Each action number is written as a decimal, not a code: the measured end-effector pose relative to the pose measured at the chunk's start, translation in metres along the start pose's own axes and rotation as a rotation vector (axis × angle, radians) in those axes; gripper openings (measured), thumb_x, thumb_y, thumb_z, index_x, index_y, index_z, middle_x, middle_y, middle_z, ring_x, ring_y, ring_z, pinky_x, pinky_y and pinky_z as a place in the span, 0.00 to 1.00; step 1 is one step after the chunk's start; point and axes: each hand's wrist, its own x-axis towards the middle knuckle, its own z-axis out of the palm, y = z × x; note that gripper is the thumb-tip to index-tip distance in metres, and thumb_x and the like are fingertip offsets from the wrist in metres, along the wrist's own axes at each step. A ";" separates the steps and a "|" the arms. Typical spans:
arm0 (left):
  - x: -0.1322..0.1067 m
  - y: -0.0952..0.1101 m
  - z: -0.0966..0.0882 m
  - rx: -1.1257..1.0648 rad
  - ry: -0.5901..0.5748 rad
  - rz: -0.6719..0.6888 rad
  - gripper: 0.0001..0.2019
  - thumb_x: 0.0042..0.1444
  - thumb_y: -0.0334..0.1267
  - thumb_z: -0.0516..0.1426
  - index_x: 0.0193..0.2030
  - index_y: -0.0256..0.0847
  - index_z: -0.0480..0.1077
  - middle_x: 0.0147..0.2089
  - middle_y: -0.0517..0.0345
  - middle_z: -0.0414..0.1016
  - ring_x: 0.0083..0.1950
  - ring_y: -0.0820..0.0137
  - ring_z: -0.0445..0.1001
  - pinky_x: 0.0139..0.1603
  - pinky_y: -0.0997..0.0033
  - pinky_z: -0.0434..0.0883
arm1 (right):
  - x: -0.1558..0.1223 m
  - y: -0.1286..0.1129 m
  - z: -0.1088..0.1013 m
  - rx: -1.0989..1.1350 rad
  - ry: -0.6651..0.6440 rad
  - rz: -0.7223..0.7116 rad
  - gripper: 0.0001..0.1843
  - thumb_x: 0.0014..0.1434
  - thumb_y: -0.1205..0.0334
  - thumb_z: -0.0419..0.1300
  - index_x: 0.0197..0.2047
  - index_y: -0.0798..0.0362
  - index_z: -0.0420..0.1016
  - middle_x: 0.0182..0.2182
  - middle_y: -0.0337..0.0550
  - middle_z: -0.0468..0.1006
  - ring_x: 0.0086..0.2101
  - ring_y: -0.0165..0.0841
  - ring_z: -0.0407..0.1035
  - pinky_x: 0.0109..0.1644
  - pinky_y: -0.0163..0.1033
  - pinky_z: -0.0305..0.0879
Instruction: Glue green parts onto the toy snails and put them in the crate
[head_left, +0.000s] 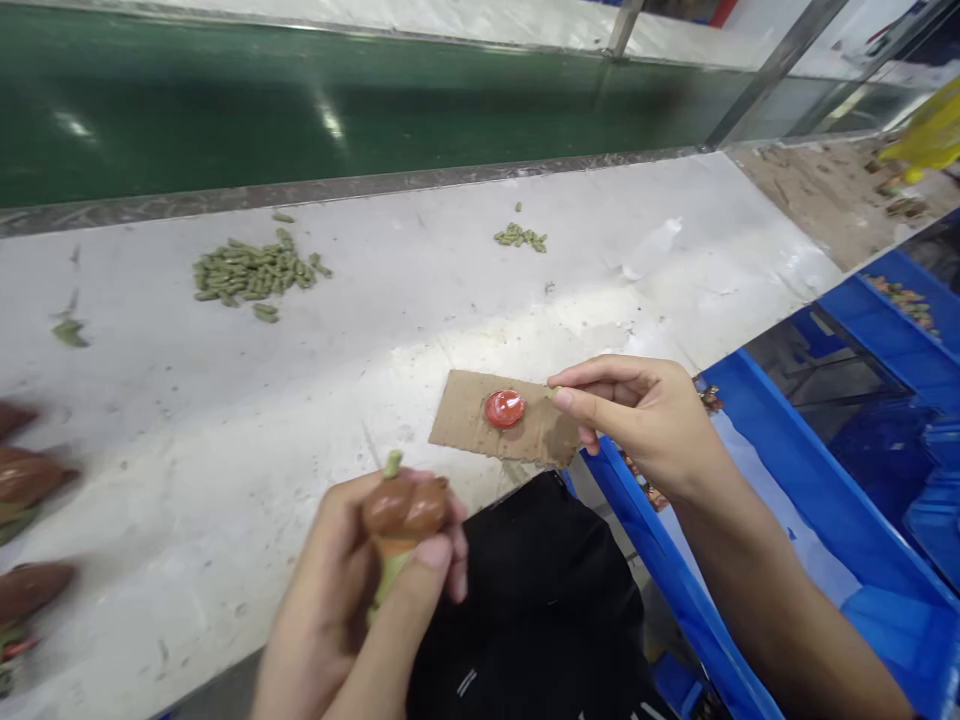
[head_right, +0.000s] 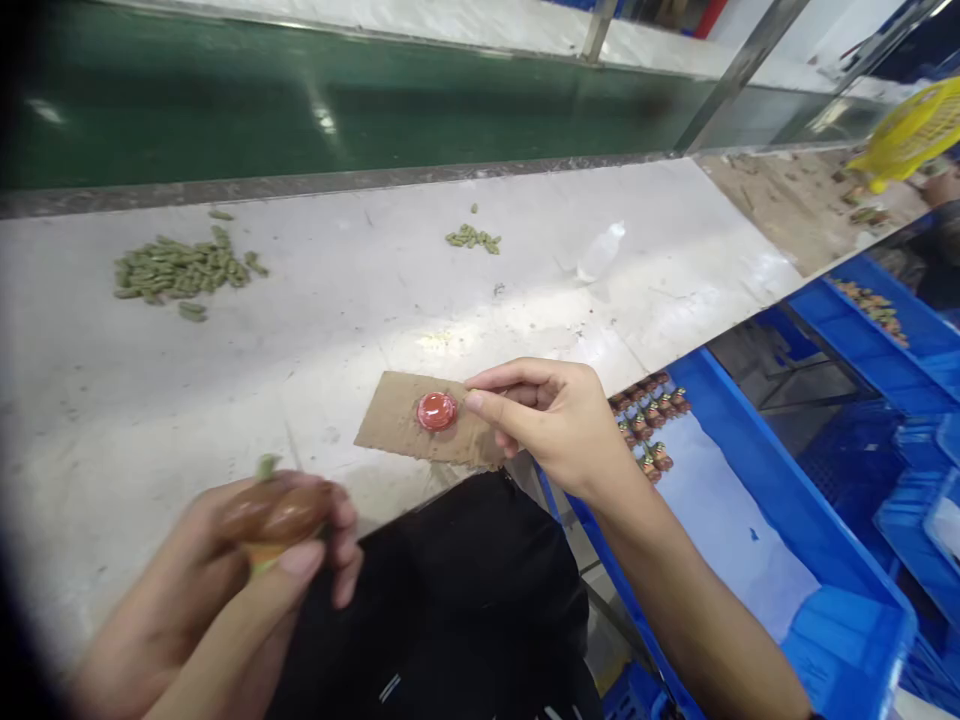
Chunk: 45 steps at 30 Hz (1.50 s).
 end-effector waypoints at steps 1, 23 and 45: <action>-0.002 0.005 0.012 -0.033 -0.007 -0.043 0.08 0.75 0.46 0.69 0.54 0.48 0.80 0.49 0.54 0.80 0.43 0.63 0.80 0.36 0.68 0.78 | -0.003 0.000 0.003 0.035 -0.012 0.029 0.06 0.59 0.60 0.84 0.39 0.49 0.95 0.21 0.36 0.83 0.19 0.30 0.74 0.21 0.34 0.73; 0.017 -0.005 0.029 0.013 -0.204 0.028 0.09 0.81 0.49 0.63 0.51 0.49 0.79 0.46 0.59 0.82 0.43 0.68 0.78 0.46 0.69 0.77 | -0.015 0.009 0.030 -0.221 0.063 -0.148 0.05 0.71 0.64 0.77 0.42 0.45 0.95 0.35 0.37 0.92 0.30 0.30 0.84 0.36 0.33 0.83; 0.020 -0.007 0.019 -0.227 -0.317 -0.001 0.06 0.76 0.45 0.70 0.55 0.50 0.85 0.46 0.58 0.80 0.47 0.69 0.77 0.52 0.75 0.77 | -0.044 0.008 0.051 0.113 -0.022 0.082 0.02 0.70 0.63 0.79 0.43 0.46 0.95 0.37 0.39 0.94 0.30 0.31 0.88 0.38 0.31 0.89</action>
